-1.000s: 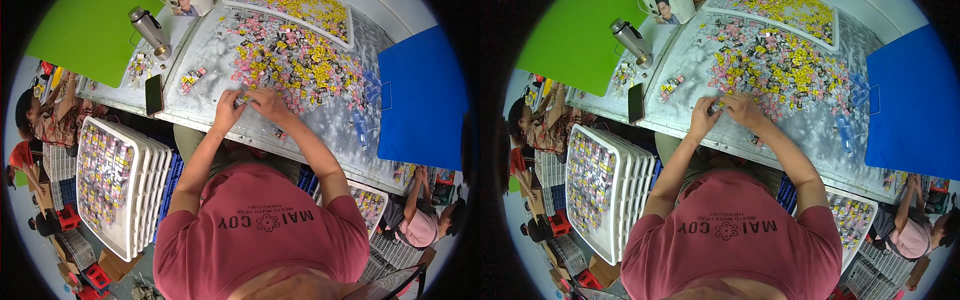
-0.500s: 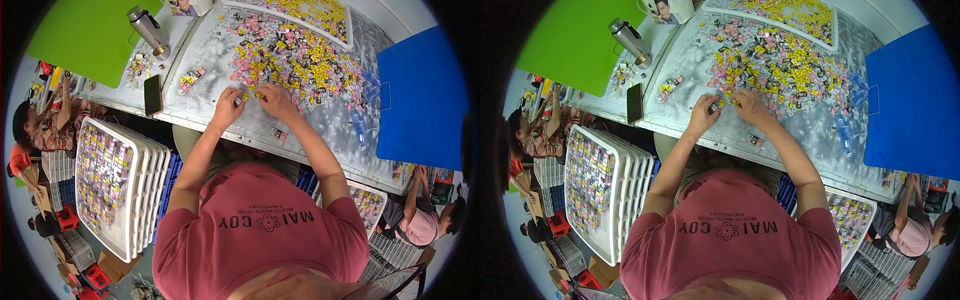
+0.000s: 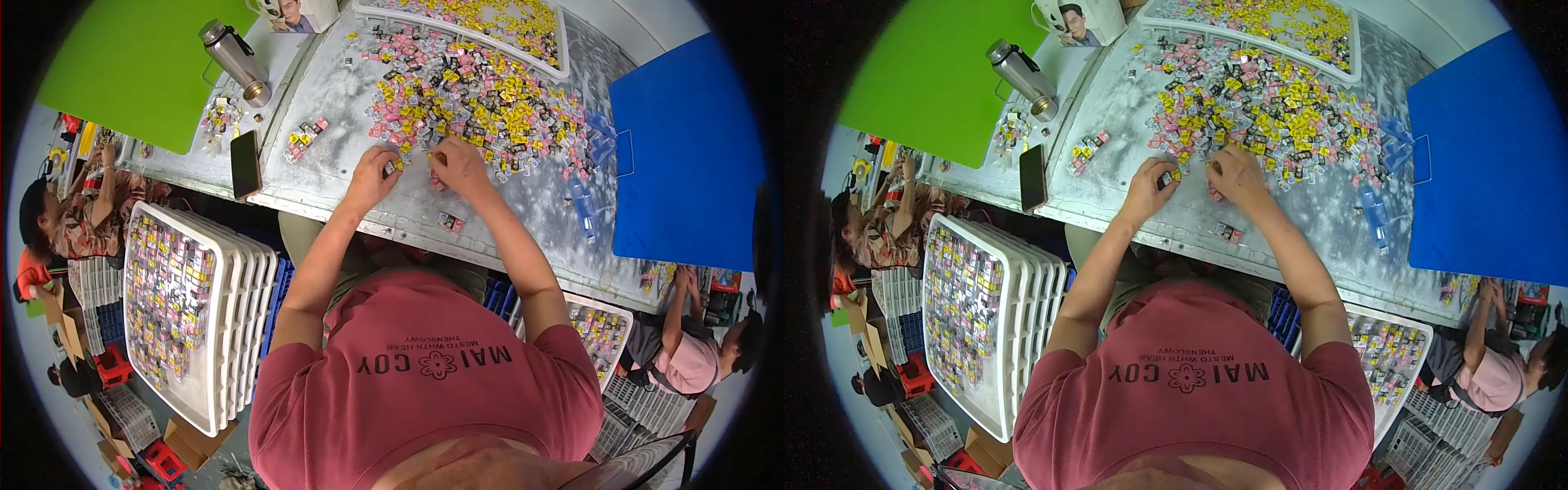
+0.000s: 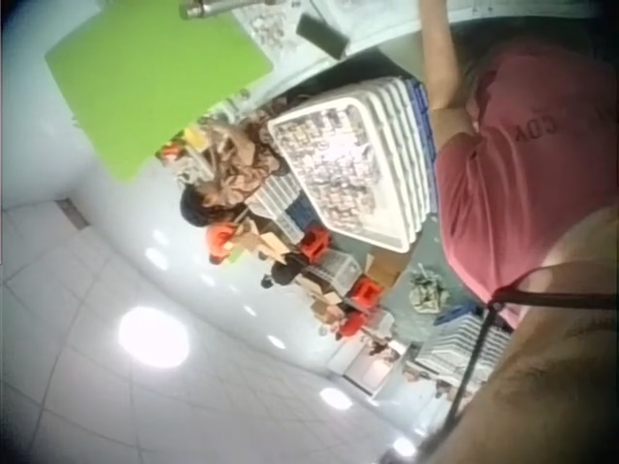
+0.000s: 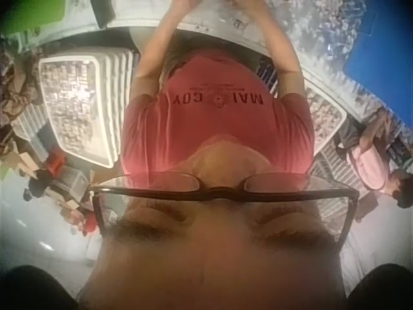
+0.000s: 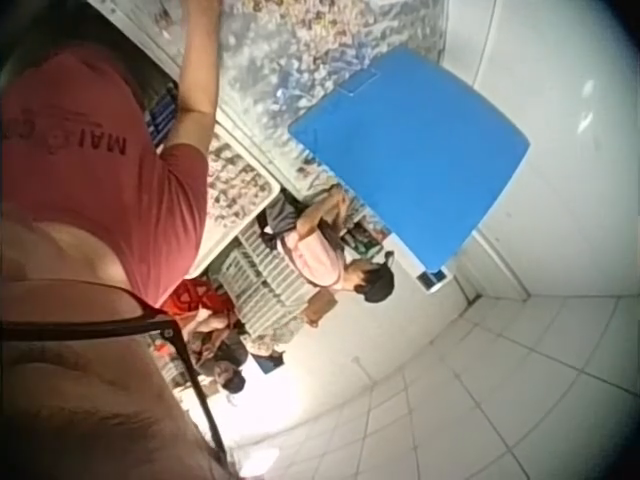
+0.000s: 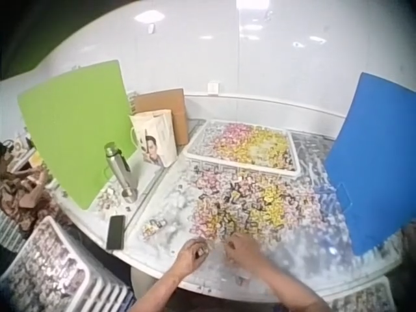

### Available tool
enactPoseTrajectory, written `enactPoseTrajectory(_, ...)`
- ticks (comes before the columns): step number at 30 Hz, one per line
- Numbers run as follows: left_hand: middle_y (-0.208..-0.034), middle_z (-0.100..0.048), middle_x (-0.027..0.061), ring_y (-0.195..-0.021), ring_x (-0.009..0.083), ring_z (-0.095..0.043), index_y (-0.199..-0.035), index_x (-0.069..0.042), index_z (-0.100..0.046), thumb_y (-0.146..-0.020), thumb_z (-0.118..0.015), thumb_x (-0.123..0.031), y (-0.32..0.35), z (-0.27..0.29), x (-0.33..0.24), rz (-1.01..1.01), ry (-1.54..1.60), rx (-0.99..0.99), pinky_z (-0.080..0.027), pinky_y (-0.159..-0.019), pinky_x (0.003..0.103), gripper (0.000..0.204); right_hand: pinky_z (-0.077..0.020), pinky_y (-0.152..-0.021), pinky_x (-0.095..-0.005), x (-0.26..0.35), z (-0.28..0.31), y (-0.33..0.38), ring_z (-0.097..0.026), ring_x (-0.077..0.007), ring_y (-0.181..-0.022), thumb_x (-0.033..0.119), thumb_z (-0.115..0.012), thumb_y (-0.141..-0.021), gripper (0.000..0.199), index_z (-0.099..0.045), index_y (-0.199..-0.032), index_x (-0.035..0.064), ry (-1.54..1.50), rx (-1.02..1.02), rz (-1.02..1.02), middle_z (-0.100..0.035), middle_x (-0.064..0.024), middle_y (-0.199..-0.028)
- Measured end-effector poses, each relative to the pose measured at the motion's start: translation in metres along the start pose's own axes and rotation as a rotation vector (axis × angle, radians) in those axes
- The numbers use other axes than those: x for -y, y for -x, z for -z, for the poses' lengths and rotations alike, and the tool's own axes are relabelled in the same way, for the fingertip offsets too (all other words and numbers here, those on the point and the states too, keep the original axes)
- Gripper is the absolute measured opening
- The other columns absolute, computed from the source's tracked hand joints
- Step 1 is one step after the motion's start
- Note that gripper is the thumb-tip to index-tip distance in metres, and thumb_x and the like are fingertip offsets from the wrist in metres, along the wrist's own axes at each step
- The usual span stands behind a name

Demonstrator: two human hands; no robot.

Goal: Sort small colorful toy pieces from a pile and place them into specific compartments of a plastic tray.

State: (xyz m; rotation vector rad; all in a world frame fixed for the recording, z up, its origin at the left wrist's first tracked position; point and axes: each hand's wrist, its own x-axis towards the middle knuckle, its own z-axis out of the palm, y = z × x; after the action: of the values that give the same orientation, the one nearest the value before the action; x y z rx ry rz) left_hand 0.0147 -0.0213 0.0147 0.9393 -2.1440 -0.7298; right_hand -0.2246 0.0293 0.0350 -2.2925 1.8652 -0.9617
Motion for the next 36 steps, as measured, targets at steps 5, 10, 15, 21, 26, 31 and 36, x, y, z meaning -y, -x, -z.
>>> enactPoseTrajectory(5, -0.113, -0.066, 0.0128, -0.095, 0.0291, -0.065, -0.119, -0.004, -0.071, -0.081, -0.081, -0.007, -0.002, -0.005, -0.003, -0.032, -0.028, -0.076, -0.056, -0.075, 0.037, 0.04, -0.054, -0.074, -0.0433, -0.019, 0.006, -0.024, -0.067, -0.0336, -0.086, 0.012, -0.073, -0.086, 0.018, -0.071, -0.102, 0.0034, -0.053, -0.162, -0.046, -0.067, -0.0135, -0.101)
enactPoseTrajectory(10, -0.115, -0.066, 0.012, -0.101, 0.0305, -0.065, -0.116, -0.004, -0.073, -0.081, -0.081, -0.007, -0.006, -0.015, -0.009, -0.024, -0.04, -0.058, -0.055, -0.083, 0.038, 0.036, -0.0545, -0.077, -0.0436, -0.033, -0.001, -0.039, -0.067, -0.0338, -0.086, 0.01, -0.074, -0.083, 0.021, -0.071, -0.102, 0.0032, -0.101, -0.123, -0.033, -0.067, -0.0127, -0.098)
enactPoseTrajectory(15, -0.118, -0.068, 0.012, -0.109, 0.0321, -0.064, -0.111, -0.005, -0.075, -0.081, -0.081, -0.008, -0.004, -0.019, -0.007, -0.083, -0.088, -0.103, -0.053, -0.093, 0.041, 0.031, -0.054, -0.08, -0.0446, -0.037, 0.0, -0.037, -0.067, -0.0337, -0.093, 0.009, -0.075, -0.081, 0.023, -0.071, -0.103, 0.0047, -0.129, 0.003, -0.097, -0.068, -0.0103, -0.1)
enactPoseTrajectory(21, -0.117, -0.069, 0.0123, -0.109, 0.0339, -0.063, -0.107, -0.005, -0.074, -0.08, -0.081, -0.008, -0.001, -0.015, -0.006, -0.074, -0.062, -0.071, -0.053, -0.095, 0.041, 0.029, -0.0513, -0.083, -0.0456, -0.011, 0.025, -0.005, -0.065, -0.0335, -0.095, 0.009, -0.073, -0.08, 0.023, -0.072, -0.103, 0.0069, -0.091, -0.071, -0.002, -0.066, -0.0107, -0.099)
enactPoseTrajectory(26, -0.117, -0.069, 0.0129, -0.107, 0.034, -0.064, -0.107, -0.005, -0.074, -0.079, -0.082, -0.008, 0.001, -0.014, -0.009, -0.087, -0.07, -0.087, -0.053, -0.094, 0.041, 0.029, -0.0476, -0.085, -0.0424, 0.002, 0.042, 0.019, -0.064, -0.0283, -0.096, 0.012, -0.073, -0.079, 0.023, -0.075, -0.101, 0.0082, -0.019, 0.187, 0.093, -0.064, -0.0088, -0.099)
enactPoseTrajectory(31, -0.115, -0.069, 0.0136, -0.105, 0.0343, -0.064, -0.107, -0.005, -0.074, -0.08, -0.081, -0.006, 0.01, -0.015, -0.016, -0.076, -0.039, -0.047, -0.054, -0.091, 0.041, 0.028, -0.046, -0.086, -0.0418, 0.007, 0.031, 0.021, -0.063, -0.0275, -0.098, 0.018, -0.076, -0.078, 0.02, -0.075, -0.097, 0.0095, 0.032, 0.137, 0.103, -0.063, -0.0077, -0.096)
enactPoseTrajectory(36, -0.112, -0.068, 0.0133, -0.102, 0.0344, -0.064, -0.107, -0.004, -0.073, -0.08, -0.08, -0.006, 0.016, -0.018, -0.021, -0.082, -0.036, -0.062, -0.054, -0.089, 0.042, 0.028, -0.0481, -0.082, -0.0441, 0.02, 0.014, 0.021, -0.067, -0.0292, -0.092, 0.024, -0.077, -0.08, 0.018, -0.075, -0.092, 0.0095, 0.092, 0.099, -0.001, -0.066, -0.008, -0.09)
